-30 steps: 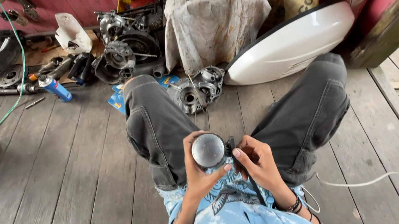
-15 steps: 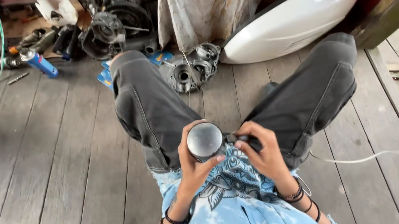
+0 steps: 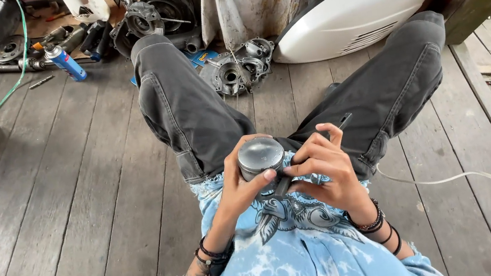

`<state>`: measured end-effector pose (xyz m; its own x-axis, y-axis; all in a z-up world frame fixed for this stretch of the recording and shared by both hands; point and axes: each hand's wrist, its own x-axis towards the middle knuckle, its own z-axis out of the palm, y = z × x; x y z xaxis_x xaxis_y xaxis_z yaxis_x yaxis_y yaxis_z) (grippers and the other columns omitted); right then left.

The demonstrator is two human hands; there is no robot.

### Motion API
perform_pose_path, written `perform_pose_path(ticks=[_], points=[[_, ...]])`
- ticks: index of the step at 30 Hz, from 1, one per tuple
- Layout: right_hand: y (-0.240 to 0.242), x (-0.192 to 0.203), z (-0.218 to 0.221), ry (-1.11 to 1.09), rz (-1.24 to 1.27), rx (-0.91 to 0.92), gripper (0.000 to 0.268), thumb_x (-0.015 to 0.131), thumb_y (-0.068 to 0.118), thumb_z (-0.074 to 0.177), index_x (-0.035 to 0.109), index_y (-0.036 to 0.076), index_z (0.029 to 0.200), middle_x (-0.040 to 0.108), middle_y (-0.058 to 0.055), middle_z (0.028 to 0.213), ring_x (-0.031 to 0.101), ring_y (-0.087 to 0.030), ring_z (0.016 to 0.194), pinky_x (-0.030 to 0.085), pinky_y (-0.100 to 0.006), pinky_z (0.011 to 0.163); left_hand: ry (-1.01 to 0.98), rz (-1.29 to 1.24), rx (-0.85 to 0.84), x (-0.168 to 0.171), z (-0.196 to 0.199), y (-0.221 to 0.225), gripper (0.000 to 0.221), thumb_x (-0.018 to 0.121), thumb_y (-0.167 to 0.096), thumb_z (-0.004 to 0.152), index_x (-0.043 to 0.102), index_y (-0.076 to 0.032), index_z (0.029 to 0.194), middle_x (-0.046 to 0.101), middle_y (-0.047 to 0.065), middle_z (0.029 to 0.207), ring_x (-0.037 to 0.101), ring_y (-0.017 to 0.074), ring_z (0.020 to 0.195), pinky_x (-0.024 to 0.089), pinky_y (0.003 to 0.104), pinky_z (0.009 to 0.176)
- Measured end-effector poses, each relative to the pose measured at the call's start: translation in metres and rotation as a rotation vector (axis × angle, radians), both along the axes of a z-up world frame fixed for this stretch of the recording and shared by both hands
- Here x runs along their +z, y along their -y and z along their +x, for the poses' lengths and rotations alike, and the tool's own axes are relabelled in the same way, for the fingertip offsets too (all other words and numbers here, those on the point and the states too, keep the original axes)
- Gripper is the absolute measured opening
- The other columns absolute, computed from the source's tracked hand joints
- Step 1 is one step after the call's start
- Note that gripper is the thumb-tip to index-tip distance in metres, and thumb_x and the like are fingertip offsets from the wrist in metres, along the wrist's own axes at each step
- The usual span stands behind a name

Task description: The person sits on the floor and uses a small metal tool to scrape and clean the surface of a metal piston. They rotate the piston in their hands to access different areas while working on it.

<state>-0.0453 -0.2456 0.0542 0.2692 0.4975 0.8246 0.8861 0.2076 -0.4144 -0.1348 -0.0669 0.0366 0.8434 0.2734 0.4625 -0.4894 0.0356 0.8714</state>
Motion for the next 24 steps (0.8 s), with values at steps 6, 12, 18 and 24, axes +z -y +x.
perform_pose_path(ticks=[6, 12, 18, 24], points=[[0.007, 0.006, 0.005, -0.009, 0.041, -0.029, 0.027, 0.084, 0.038, 0.085, 0.079, 0.012, 0.093, 0.068, -0.004, 0.081, 0.058, -0.021, 0.074, 0.027, -0.056, 0.108, -0.003, 0.006, -0.009, 0.003, -0.008, 0.003, 0.055, 0.084, -0.040, 0.078, 0.069, -0.002, 0.115, 0.069, 0.016, 0.117, 0.064, 0.0196, 0.106, 0.052, 0.044, 0.096], [0.003, 0.007, 0.002, 0.014, 0.046, -0.027, 0.026, 0.083, 0.038, 0.086, 0.080, 0.013, 0.092, 0.068, -0.005, 0.081, 0.058, -0.021, 0.074, 0.026, -0.056, 0.109, 0.015, 0.017, 0.012, 0.007, -0.005, 0.002, 0.049, 0.081, -0.038, 0.083, 0.070, -0.004, 0.115, 0.070, 0.015, 0.115, 0.065, 0.0186, 0.105, 0.052, 0.042, 0.094], [-0.002, -0.003, 0.017, 0.016, 0.026, -0.030, 0.027, 0.083, 0.039, 0.086, 0.079, 0.013, 0.092, 0.066, -0.005, 0.081, 0.058, -0.021, 0.075, 0.027, -0.056, 0.108, 0.036, -0.004, 0.016, 0.004, 0.013, -0.003, 0.048, 0.081, -0.037, 0.084, 0.069, -0.003, 0.115, 0.070, 0.015, 0.115, 0.064, 0.0171, 0.104, 0.053, 0.042, 0.092], [-0.020, -0.006, 0.032, 0.006, -0.036, 0.039, 0.023, 0.087, 0.034, 0.083, 0.077, 0.014, 0.088, 0.067, -0.003, 0.080, 0.061, -0.020, 0.073, 0.028, -0.053, 0.109, -0.005, -0.019, 0.035, -0.008, 0.038, -0.019, 0.050, 0.082, -0.036, 0.084, 0.069, -0.004, 0.120, 0.072, 0.015, 0.114, 0.063, 0.0168, 0.106, 0.052, 0.042, 0.094]])
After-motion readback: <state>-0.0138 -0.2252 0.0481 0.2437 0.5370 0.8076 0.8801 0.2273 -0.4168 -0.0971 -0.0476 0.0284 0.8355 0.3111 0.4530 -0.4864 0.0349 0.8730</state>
